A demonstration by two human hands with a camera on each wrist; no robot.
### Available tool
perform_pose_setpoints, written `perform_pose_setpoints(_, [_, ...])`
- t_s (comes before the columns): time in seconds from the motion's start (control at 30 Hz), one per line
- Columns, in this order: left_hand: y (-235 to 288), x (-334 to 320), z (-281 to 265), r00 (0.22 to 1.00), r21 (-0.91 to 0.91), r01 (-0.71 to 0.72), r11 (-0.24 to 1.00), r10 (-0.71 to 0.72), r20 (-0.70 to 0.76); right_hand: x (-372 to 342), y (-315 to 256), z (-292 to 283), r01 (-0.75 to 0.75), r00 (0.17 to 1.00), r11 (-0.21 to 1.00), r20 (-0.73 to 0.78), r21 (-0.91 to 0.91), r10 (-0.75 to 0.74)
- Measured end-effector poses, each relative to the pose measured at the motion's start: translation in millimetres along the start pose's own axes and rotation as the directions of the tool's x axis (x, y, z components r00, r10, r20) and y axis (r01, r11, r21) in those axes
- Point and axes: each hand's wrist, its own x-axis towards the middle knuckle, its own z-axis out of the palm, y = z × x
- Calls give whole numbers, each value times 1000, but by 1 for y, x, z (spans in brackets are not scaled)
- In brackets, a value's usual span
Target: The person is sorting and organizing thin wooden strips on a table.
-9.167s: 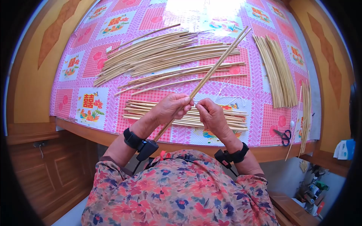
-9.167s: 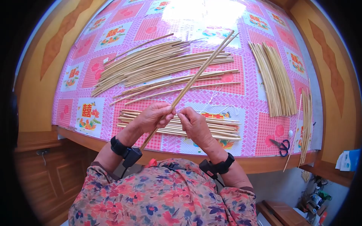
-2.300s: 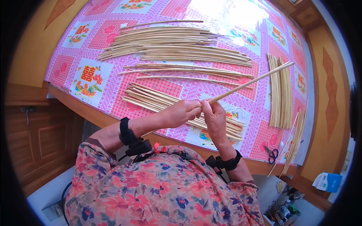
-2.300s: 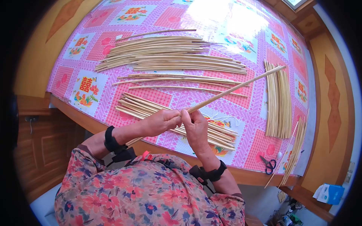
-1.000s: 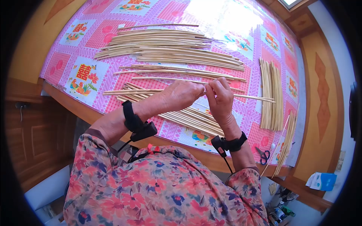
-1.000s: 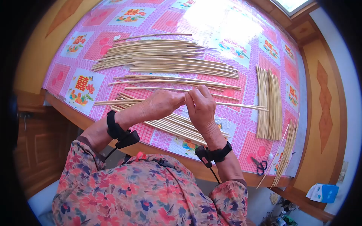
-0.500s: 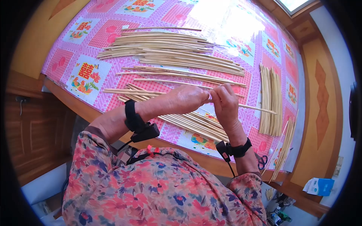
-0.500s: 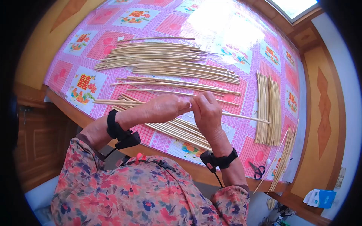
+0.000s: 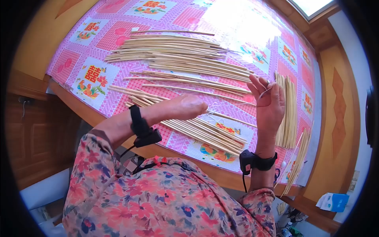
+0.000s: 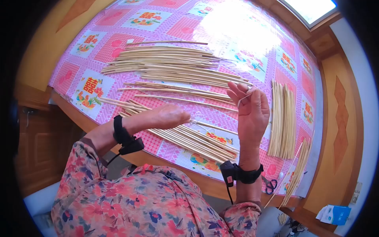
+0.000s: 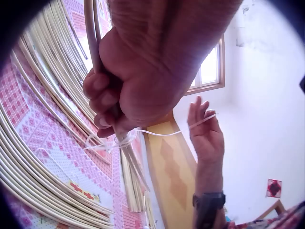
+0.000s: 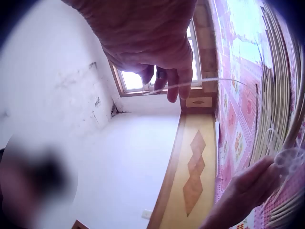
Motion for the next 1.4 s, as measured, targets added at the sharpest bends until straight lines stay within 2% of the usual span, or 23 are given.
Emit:
perform_pose_setpoints(0.03, [-1,1,-3,999,-13,-34,999,35,10,0,-5,-4,-3,1000,1000,-10,10,3])
perform_pose_setpoints(0.1, [2,0,-7,1000,11,-1,1000,0,19,10,-27,-7,-123,992,974,8,189,123])
perform_pose_setpoints(0.13, [4,0,-7,999,26,33,999,-34,21,17,-40,-9,-170,984,945,108,279,145])
perform_pose_setpoints(0.17, [3,2,-6,999,26,30,999,-31,21,19,-54,-10,-177,984,964,38,198,173])
perform_pose_setpoints(0.23, [-3,7,-4,1000,-2,21,1000,-21,-2,26,-79,-24,-234,967,972,104,-8,233])
perform_pose_setpoints(0.3, [-21,6,-2,1000,58,5,998,-6,18,39,-109,-50,-49,994,901,-111,-431,2])
perform_pose_setpoints(0.37, [-29,-2,2,999,113,-7,994,3,38,64,-174,-112,154,934,915,-246,-373,-258])
perform_pose_setpoints(0.43, [-32,-8,2,990,139,63,988,-79,113,69,-244,-203,259,662,594,-308,-762,-683])
perform_pose_setpoints(0.5, [-25,-2,2,994,140,37,989,-51,101,58,-185,-144,121,688,618,-384,-776,-616])
perform_pose_setpoints(0.53, [-20,4,1,996,145,1,989,-14,94,52,-138,-132,51,821,641,-334,-766,-464])
perform_pose_setpoints(0.57, [-16,10,-1,996,153,-33,988,20,83,37,-92,-116,-28,973,674,-175,-739,-151])
perform_pose_setpoints(0.6, [-14,14,-3,996,156,-35,987,23,81,28,-47,-108,-185,983,758,-104,-626,154])
perform_pose_setpoints(0.63, [-12,17,-4,996,148,-65,987,56,64,13,-8,-74,-286,945,658,-90,-696,315])
perform_pose_setpoints(0.7, [-2,23,-5,993,133,-107,985,100,57,-6,46,-56,-137,886,598,173,-790,431])
perform_pose_setpoints(0.77, [6,22,-11,995,122,-56,991,45,90,-12,64,-38,-176,829,514,156,-839,538])
perform_pose_setpoints(0.83, [6,21,-11,995,109,-76,991,69,69,-14,80,-38,-144,797,503,201,-852,570])
perform_pose_setpoints(0.9, [4,20,-9,994,134,0,991,-15,112,-14,90,-43,-194,776,536,206,-822,597])
perform_pose_setpoints(0.97, [-2,22,-2,993,124,7,992,-21,112,-12,94,-47,-122,761,537,269,-835,591])
perform_pose_setpoints(1.1, [-6,24,-2,991,40,-7,999,2,136,-12,95,-42,-18,812,554,311,-832,494])
perform_pose_setpoints(1.23, [-9,28,1,990,-29,-11,1000,14,138,-9,91,-44,51,802,495,331,-868,497])
perform_pose_setpoints(1.3, [-11,30,0,989,-30,-10,1000,14,149,-8,91,-44,351,820,450,502,-821,276])
perform_pose_setpoints(1.33, [-11,29,0,988,-28,-10,1000,14,153,-6,88,-46,350,818,452,503,-820,279])
perform_pose_setpoints(1.4, [-21,29,5,989,-26,0,1000,4,150,11,75,-57,474,861,181,496,-862,110])
